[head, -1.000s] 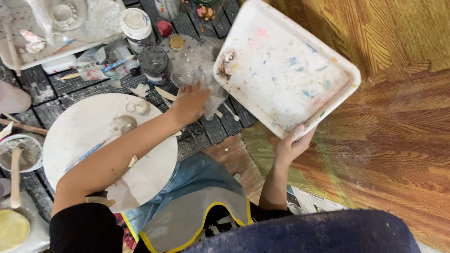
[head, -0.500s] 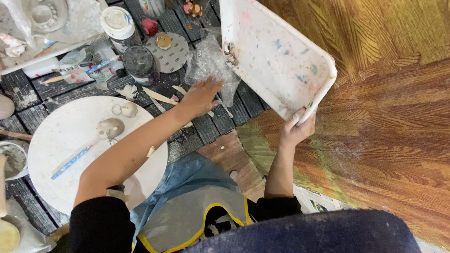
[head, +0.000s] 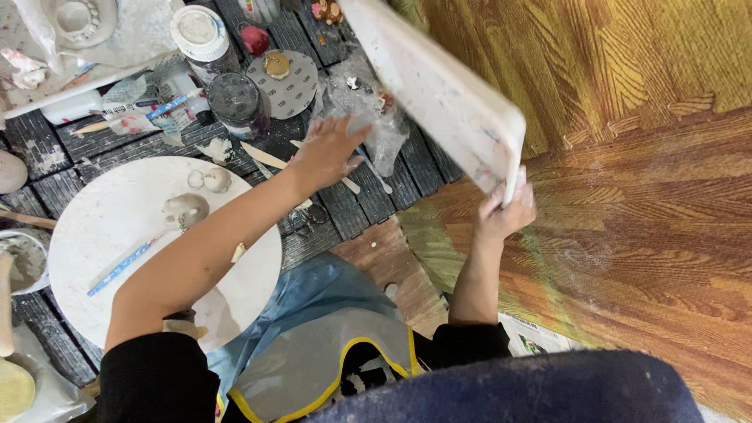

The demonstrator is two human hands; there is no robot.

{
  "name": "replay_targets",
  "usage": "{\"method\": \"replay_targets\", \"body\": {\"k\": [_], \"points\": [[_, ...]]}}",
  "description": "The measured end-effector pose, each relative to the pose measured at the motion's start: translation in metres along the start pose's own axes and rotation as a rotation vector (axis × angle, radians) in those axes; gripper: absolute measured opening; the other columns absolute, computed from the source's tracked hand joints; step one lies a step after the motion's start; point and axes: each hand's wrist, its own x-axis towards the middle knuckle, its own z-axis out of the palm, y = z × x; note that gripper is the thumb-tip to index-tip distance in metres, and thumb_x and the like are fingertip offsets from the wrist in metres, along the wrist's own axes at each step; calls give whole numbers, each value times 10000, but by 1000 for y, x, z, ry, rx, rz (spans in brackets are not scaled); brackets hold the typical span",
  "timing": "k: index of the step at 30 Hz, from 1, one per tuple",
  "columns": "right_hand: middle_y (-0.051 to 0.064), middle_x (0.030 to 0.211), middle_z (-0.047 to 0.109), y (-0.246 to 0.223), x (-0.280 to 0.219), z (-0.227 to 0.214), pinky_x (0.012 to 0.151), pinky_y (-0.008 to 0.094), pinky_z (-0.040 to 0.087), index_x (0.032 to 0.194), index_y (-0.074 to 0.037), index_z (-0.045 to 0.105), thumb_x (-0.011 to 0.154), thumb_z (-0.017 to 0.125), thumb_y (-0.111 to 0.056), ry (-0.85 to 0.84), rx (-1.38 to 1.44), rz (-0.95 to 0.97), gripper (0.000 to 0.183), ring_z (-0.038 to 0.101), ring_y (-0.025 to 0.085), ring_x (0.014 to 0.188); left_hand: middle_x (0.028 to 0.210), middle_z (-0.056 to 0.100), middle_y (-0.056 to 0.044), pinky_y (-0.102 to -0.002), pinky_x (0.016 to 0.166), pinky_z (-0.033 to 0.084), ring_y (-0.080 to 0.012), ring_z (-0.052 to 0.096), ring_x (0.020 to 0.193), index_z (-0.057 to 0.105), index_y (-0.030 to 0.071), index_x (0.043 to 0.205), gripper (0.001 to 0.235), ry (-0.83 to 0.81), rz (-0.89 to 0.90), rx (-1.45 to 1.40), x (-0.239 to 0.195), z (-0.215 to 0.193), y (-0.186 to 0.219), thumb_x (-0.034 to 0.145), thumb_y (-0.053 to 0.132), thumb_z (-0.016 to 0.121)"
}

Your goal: The person scrapes dried paint from a compartmentalized paint tray using a small tool, then wipes the tray with a cloth. The person handles the tray and a cleaning cloth while seated on the floor.

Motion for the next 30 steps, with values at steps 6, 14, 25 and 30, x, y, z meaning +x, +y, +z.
{"method": "replay_targets", "body": {"k": [6, 14, 25, 30], "points": [[119, 789, 680, 24, -17, 11, 515, 316, 558, 1074, 57, 664, 1105, 429, -269, 85, 63, 21, 402, 686, 185, 622, 1421, 446, -293, -561, 1040, 438, -455, 517, 1270, 374, 127, 1558, 651, -45, -96, -164, 5, -1, 5, 970, 249, 624], [121, 815, 649, 14, 3, 12, 537, 327, 511, 1129, 32, 626, 1127, 475, -175, 134, 132, 25, 257, 644, 198, 639, 1422, 449, -296, -504, 1112, 376, -448, 493, 1312, 306, -54, 1524, 709, -33, -61, -233, 65, 36, 15, 989, 285, 625], [114, 960, 632, 22, -3, 28, 648, 361, 482, 1297, 21, 528, 1134, 483, -204, 301, 227, 189, 281, 602, 193, 759, 1588, 369, -166, -627, 1198, 186, -359, 364, 1451, 663, 205, 1299, 401, -78, 179, 148, 26, 29, 14, 902, 236, 712], [107, 1118, 572, 26, -27, 20, 742, 346, 478, 1411, 23, 484, 1186, 471, -244, 315, 170, 383, 350, 551, 162, 881, 1483, 487, -92, -608, 1194, 154, -310, 369, 1454, 757, 157, 1121, 369, -151, 260, 339, 13, 24, 9, 758, 229, 752]]}}
